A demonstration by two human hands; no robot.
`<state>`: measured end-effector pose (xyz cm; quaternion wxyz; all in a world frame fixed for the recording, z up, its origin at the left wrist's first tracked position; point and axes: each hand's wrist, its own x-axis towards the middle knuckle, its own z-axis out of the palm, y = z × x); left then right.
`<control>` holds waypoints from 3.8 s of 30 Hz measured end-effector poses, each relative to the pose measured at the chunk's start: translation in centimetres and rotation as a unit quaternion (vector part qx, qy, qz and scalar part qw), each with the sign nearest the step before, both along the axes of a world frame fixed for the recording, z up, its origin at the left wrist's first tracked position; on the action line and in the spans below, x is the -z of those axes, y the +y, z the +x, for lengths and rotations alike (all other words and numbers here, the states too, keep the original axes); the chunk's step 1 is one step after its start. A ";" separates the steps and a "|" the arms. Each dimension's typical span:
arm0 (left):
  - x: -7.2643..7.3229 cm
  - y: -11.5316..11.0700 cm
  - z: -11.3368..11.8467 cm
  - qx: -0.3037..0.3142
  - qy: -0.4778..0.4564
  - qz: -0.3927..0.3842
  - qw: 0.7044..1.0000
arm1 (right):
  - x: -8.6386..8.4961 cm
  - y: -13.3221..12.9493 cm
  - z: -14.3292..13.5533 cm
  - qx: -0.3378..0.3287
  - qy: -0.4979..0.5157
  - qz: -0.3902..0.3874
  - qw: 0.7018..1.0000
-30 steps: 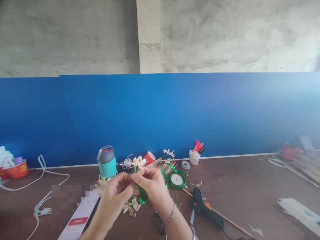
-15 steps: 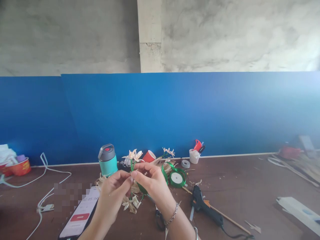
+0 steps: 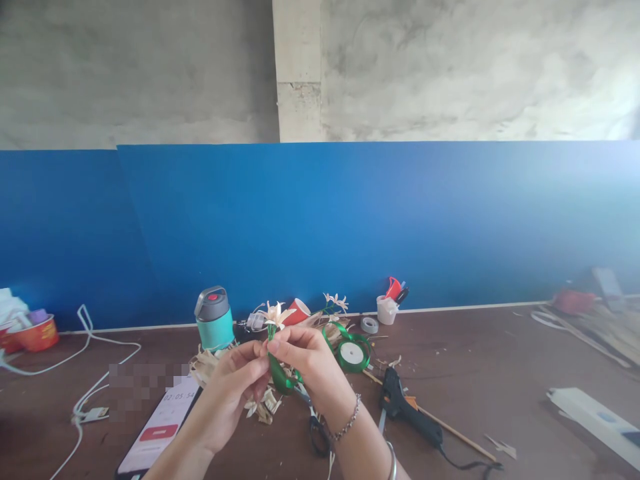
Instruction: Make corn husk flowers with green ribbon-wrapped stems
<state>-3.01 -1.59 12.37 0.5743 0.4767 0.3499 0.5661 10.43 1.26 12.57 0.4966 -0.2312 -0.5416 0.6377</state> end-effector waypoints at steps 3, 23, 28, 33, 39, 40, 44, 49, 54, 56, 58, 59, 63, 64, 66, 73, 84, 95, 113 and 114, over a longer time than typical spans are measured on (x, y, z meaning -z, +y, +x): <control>0.1 0.0 0.1 -0.059 0.050 0.020 0.997 | 0.1 0.1 -0.3 0.043 -0.014 0.002 0.999; 0.2 0.1 0.3 -0.104 -0.049 -0.017 0.993 | -0.4 -0.5 -1.0 0.099 -0.040 0.013 0.994; 0.3 0.0 0.4 -0.046 -0.135 -0.044 0.989 | -0.6 -0.7 -0.9 0.091 -0.022 0.004 0.996; 0.1 -0.2 0.4 -0.024 -0.163 -0.053 0.985 | -0.6 -0.7 -0.7 0.037 -0.015 -0.023 0.999; -0.4 0.0 -0.2 0.034 -0.133 -0.080 0.987 | -0.6 -0.5 0.0 0.000 -0.026 -0.014 1.000; -0.5 0.0 -0.3 0.048 -0.135 -0.089 0.986 | -0.7 -0.5 0.1 0.000 -0.025 -0.009 1.000; -0.6 0.0 -0.5 0.089 -0.150 -0.133 0.976 | -0.7 -0.5 0.3 -0.012 -0.004 -0.006 1.000; -0.2 0.0 -0.4 0.110 -0.102 -0.132 0.980 | -0.3 -0.3 0.1 -0.010 0.018 0.014 1.000; -0.2 0.0 -0.5 0.084 0.007 -0.061 0.995 | -0.4 -0.4 -0.3 0.028 -0.007 0.013 1.000; -0.4 -0.1 -0.4 0.039 0.064 -0.023 0.997 | -0.5 -0.6 -0.4 0.033 -0.013 0.016 0.999; -0.5 -0.2 -0.1 -0.024 0.109 0.022 0.993 | -0.6 -0.6 -0.6 0.048 -0.017 0.025 0.998; -0.5 -0.3 0.0 -0.055 0.127 0.045 0.989 | -0.5 -0.6 -0.6 0.060 -0.022 0.032 0.997; 0.0 -0.6 0.6 -0.162 0.187 0.114 0.962 | -0.1 -0.4 -0.8 0.108 -0.049 0.067 0.991; 0.1 -0.7 0.7 -0.188 0.209 0.126 0.951 | -0.1 -0.3 -0.9 0.121 -0.056 0.076 0.988; 0.5 -0.8 0.6 -0.236 0.262 0.159 0.922 | 0.0 -0.4 -1.0 0.145 -0.069 0.087 0.983; 0.1 -0.7 0.1 -0.181 0.231 0.141 0.946 | -0.7 -0.9 -1.1 0.141 -0.055 0.037 0.988; -0.8 -0.7 -0.4 0.085 -0.063 -0.083 0.991 | -0.5 -0.2 0.7 -0.090 0.054 -0.013 0.994; -0.9 -1.0 -0.3 -0.011 0.080 0.011 0.997 | -0.7 -0.9 -0.7 0.017 0.037 0.024 0.999; -0.5 -1.0 -0.1 -0.011 0.021 -0.013 1.000 | -1.0 -0.8 0.3 0.035 0.041 -0.009 0.999; -0.5 -0.9 -0.1 -0.006 0.013 -0.021 1.000 | -1.0 -0.8 0.2 0.037 0.044 -0.010 0.998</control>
